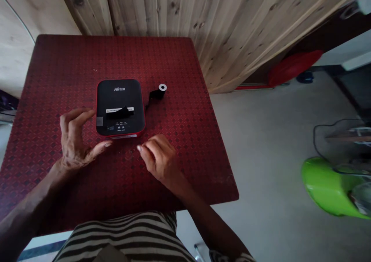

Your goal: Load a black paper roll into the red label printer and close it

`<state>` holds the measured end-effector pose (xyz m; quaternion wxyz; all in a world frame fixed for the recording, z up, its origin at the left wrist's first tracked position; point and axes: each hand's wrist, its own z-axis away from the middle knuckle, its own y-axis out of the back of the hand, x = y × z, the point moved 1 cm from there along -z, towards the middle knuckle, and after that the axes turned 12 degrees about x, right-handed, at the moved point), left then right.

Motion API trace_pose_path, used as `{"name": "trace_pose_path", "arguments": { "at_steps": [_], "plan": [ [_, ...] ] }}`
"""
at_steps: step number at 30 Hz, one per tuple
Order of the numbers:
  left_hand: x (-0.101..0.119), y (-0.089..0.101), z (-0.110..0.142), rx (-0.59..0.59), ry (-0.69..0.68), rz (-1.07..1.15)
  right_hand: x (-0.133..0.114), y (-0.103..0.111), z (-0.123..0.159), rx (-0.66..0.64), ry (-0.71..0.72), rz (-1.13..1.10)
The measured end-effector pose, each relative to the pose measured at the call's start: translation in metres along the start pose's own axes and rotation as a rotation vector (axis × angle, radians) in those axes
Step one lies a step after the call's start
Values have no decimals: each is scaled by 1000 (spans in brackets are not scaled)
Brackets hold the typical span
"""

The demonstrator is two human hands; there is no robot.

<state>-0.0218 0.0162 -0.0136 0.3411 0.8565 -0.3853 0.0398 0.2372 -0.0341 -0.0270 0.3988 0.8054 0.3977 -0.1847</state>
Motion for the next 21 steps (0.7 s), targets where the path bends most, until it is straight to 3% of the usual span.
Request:
{"name": "trace_pose_path", "arguments": {
  "at_steps": [2,4,12,21],
  "plan": [
    [1,3,12,22,-19,-32,10,-6,17,11,-173,21],
    [0,3,20,19,-44,-47,16,-11,28,-5,-242,38],
    [-1,2,15,-21,-104,-127,17,-15,28,-68,-236,34],
    [5,6,14,-37,-20,-157,19,-16,28,-70,-177,79]
  ]
}}
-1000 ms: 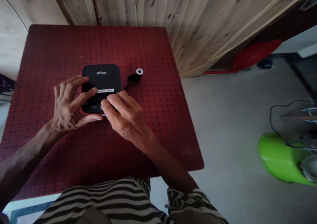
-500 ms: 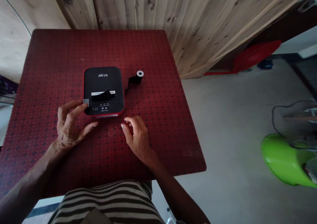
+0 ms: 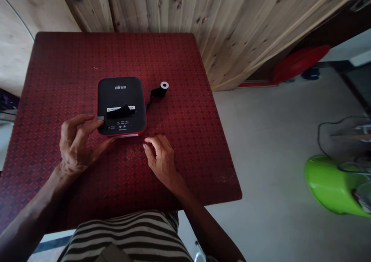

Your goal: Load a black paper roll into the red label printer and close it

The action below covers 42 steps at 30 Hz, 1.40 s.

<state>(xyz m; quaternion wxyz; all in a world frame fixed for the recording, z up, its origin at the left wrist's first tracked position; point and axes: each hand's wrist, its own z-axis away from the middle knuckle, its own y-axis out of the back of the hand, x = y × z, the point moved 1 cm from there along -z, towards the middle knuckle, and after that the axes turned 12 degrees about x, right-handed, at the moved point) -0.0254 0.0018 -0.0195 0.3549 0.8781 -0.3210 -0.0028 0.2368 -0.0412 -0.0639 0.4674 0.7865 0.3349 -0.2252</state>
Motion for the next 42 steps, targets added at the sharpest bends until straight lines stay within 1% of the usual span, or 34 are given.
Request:
{"name": "trace_pose_path", "arguments": {
  "at_steps": [2,6,12,14,17,19,20,22,24,25,26,28,30,32,34,37,39,42],
  "plan": [
    [3,3,-4,-21,10,-7,0,0,0,3,1,3],
    [6,7,-11,-24,30,7,-1,1,-1,10,12,-1],
    [5,8,-16,-67,46,-23,-2,0,-1,14,18,-14],
    [4,7,-15,-69,66,-1,-2,1,-1,13,19,-21],
    [2,4,-12,-63,136,83,-4,7,-5,15,-4,-42],
    [1,2,-9,-42,158,137,-9,16,-14,54,-2,-57],
    [0,0,-8,-34,153,154,-12,21,-22,82,23,-59],
    [0,-3,-6,-12,119,173,-22,30,-43,140,123,-49],
    [-1,-6,-4,11,93,183,-33,34,-71,150,266,-16],
    [-1,-7,-3,27,87,190,-38,32,-87,122,335,15],
    [-1,-9,-1,42,84,197,-44,27,-103,65,396,55],
    [0,-13,3,65,85,206,-52,11,-133,-130,479,167],
    [0,-18,9,82,101,207,-58,-10,-156,-350,513,284],
    [0,-24,15,83,138,214,-61,-30,-171,-499,510,382],
    [-2,-30,21,57,192,224,-63,-46,-178,-553,503,445],
    [-4,-38,26,-2,263,215,-63,-59,-182,-574,496,482],
    [-5,-40,27,-25,282,207,-62,-62,-183,-597,494,490],
    [-5,-39,26,-38,267,211,-62,-60,-187,-635,509,493]
  ]
}}
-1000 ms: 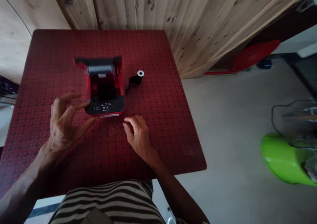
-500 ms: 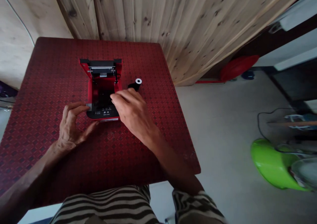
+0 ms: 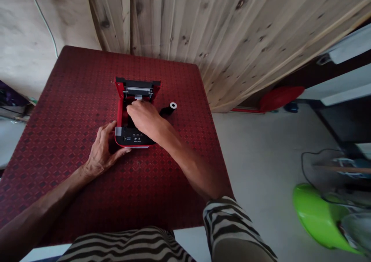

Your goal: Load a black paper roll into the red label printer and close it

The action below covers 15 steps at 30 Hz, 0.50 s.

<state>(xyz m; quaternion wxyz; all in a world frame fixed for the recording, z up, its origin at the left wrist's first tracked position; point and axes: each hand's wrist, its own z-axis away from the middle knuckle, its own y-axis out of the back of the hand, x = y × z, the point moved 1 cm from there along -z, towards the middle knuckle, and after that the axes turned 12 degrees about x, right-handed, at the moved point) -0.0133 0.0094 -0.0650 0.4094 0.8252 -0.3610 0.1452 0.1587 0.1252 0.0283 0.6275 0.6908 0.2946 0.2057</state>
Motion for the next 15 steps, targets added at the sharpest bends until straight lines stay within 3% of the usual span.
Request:
{"name": "trace_pose_path", "arguments": {
  "at_steps": [11,15],
  "plan": [
    [0,0,1,-7,0,-7,1,13,23,233,-8,-32],
    [-1,2,-1,-7,-18,0,3,29,47,480,-40,-152]
  ]
}}
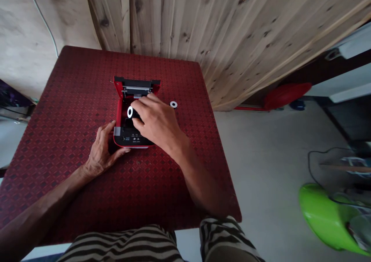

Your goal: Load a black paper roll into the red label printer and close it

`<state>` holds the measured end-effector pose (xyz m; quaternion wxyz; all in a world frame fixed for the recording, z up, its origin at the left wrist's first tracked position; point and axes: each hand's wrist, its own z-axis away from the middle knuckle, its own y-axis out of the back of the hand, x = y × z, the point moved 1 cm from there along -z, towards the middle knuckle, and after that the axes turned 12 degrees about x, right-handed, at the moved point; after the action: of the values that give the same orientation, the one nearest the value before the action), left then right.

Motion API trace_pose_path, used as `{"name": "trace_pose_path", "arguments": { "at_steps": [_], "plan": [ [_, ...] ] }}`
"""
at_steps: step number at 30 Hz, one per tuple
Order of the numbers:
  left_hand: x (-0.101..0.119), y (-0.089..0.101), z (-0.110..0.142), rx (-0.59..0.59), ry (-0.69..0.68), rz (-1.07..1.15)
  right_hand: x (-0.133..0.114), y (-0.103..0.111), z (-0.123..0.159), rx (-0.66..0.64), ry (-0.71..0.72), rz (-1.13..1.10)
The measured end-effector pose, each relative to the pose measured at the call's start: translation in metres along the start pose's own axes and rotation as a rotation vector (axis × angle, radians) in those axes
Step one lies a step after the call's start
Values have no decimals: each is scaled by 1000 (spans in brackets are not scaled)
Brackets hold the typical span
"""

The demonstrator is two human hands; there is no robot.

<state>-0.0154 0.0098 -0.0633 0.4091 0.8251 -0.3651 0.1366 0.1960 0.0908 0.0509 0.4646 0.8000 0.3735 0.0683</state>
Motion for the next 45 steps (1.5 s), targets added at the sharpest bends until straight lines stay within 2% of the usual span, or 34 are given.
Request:
{"name": "trace_pose_path", "arguments": {
  "at_steps": [2,4,7,9,11,15,17,20,23,26,27,29,31,33,36,39,42,45],
  "plan": [
    [-1,1,-1,-12,-6,4,6,20,14,135,-77,-139],
    [-2,1,-1,-15,-13,1,17,40,35,227,-216,-294],
    [-4,1,0,10,-24,-14,40,51,76,264,-466,-480],
    [-5,1,0,20,-39,-34,55,44,104,237,-613,-546],
    [-5,2,0,12,-71,-59,67,27,128,188,-737,-587],
    [-5,4,-3,18,-113,-85,77,-3,152,126,-851,-639],
    [-5,5,-5,31,-122,-82,77,-9,155,113,-853,-639],
    [-4,5,-6,33,-141,-76,74,-6,155,81,-830,-610],
    [-4,6,-6,41,-148,-89,77,10,156,7,-800,-593],
    [-1,7,-7,53,-175,-96,90,34,152,-86,-795,-631],
    [0,8,-8,62,-188,-91,96,40,148,-82,-797,-641],
    [4,9,-9,86,-213,-78,111,43,135,9,-800,-630],
    [7,10,-11,113,-236,-70,126,33,118,139,-793,-573],
    [8,11,-12,128,-258,-63,136,10,101,194,-772,-534],
    [8,11,-11,128,-263,-56,142,-27,81,165,-742,-529],
    [7,10,-11,118,-243,-38,141,-48,74,171,-725,-479],
    [7,9,-10,116,-232,-27,138,-43,74,222,-705,-430],
    [7,8,-9,117,-216,-31,126,-5,74,255,-650,-428]
  ]
}}
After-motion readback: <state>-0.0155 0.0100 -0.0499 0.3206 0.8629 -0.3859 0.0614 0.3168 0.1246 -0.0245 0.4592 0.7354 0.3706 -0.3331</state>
